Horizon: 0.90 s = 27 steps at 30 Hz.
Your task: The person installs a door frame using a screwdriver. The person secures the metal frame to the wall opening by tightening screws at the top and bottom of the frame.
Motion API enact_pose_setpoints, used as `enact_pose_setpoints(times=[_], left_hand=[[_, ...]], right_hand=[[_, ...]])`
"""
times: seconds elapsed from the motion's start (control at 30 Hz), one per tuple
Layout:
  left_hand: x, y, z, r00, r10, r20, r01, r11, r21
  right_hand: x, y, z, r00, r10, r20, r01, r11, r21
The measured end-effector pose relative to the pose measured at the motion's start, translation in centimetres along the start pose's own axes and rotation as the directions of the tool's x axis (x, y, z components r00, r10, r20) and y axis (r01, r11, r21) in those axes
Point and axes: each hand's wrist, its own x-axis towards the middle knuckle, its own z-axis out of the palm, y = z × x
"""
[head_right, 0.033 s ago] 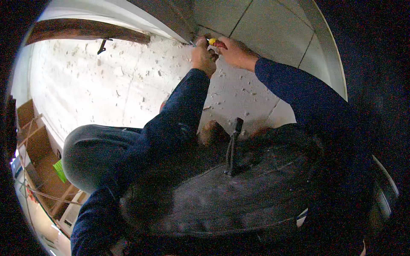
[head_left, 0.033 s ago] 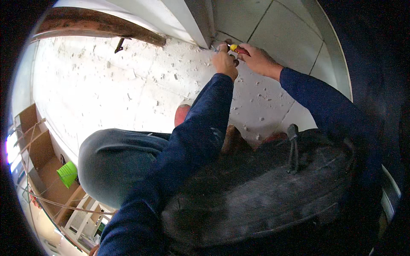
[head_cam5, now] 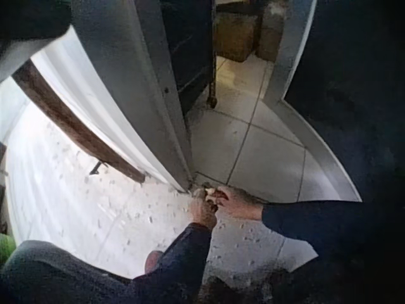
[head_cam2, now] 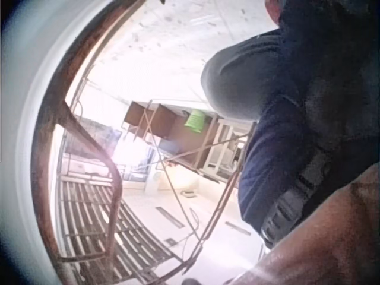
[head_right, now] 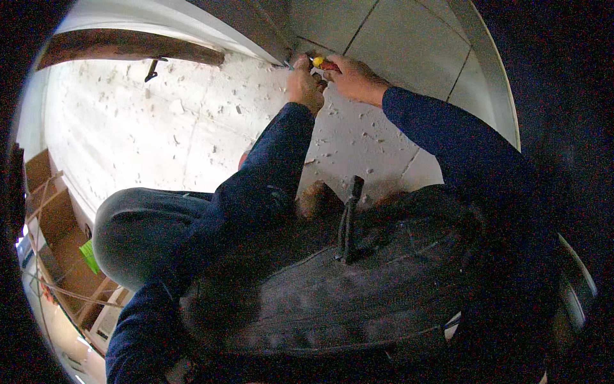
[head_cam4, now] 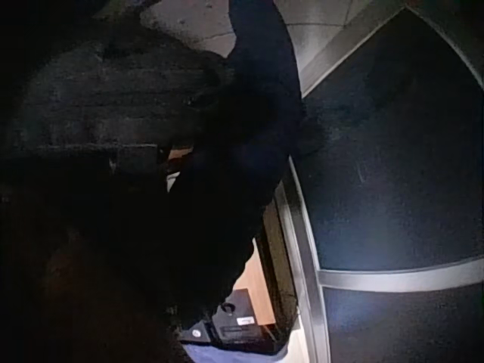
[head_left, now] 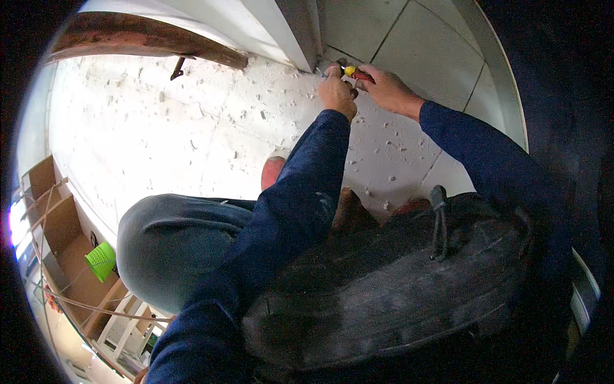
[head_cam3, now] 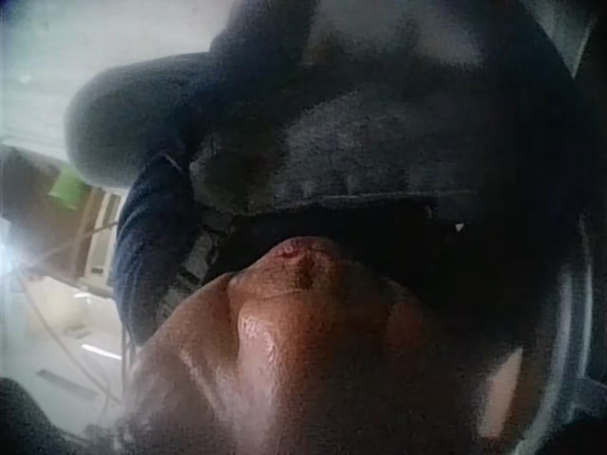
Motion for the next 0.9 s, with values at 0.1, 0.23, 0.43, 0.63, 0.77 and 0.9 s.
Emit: enact_pose_setpoints(times=[0.1, 0.23, 0.43, 0.63, 0.77, 0.9], left_hand=[[0.3, -0.7, -0.1, 0.995, 0.090, -0.030, -0.087, 0.992, 0.092], [0.7, -0.9, 0.4, 0.968, 0.245, -0.045, -0.240, 0.966, 0.093], [-0.8, 0.0, 0.9, 0.891, 0.448, -0.070, -0.378, 0.820, 0.431], [-1.3, 0.4, 1.2, 0.856, 0.498, -0.140, -0.303, 0.703, 0.644], [-0.5, -0.8, 1.3, 0.873, 0.467, -0.142, -0.357, 0.809, 0.467], [-1.7, 0.7, 1.7, 0.920, 0.346, -0.183, -0.260, 0.890, 0.374]], right_hand=[[0.1, -0.1, -1.4, 0.895, 0.252, 0.368, -0.335, 0.925, 0.181], [0.0, 0.0, -2.3, 0.845, 0.218, 0.488, -0.445, 0.794, 0.415], [0.7, 0.7, -3.3, 0.710, 0.270, 0.650, -0.680, 0.504, 0.533], [0.7, 1.7, -1.5, 0.874, 0.186, 0.449, -0.307, 0.928, 0.212], [-0.5, 4.8, 1.0, 0.992, -0.119, 0.044, 0.114, 0.989, 0.096], [-0.8, 2.1, 0.0, 0.997, -0.083, -0.001, 0.081, 0.969, -0.234]])
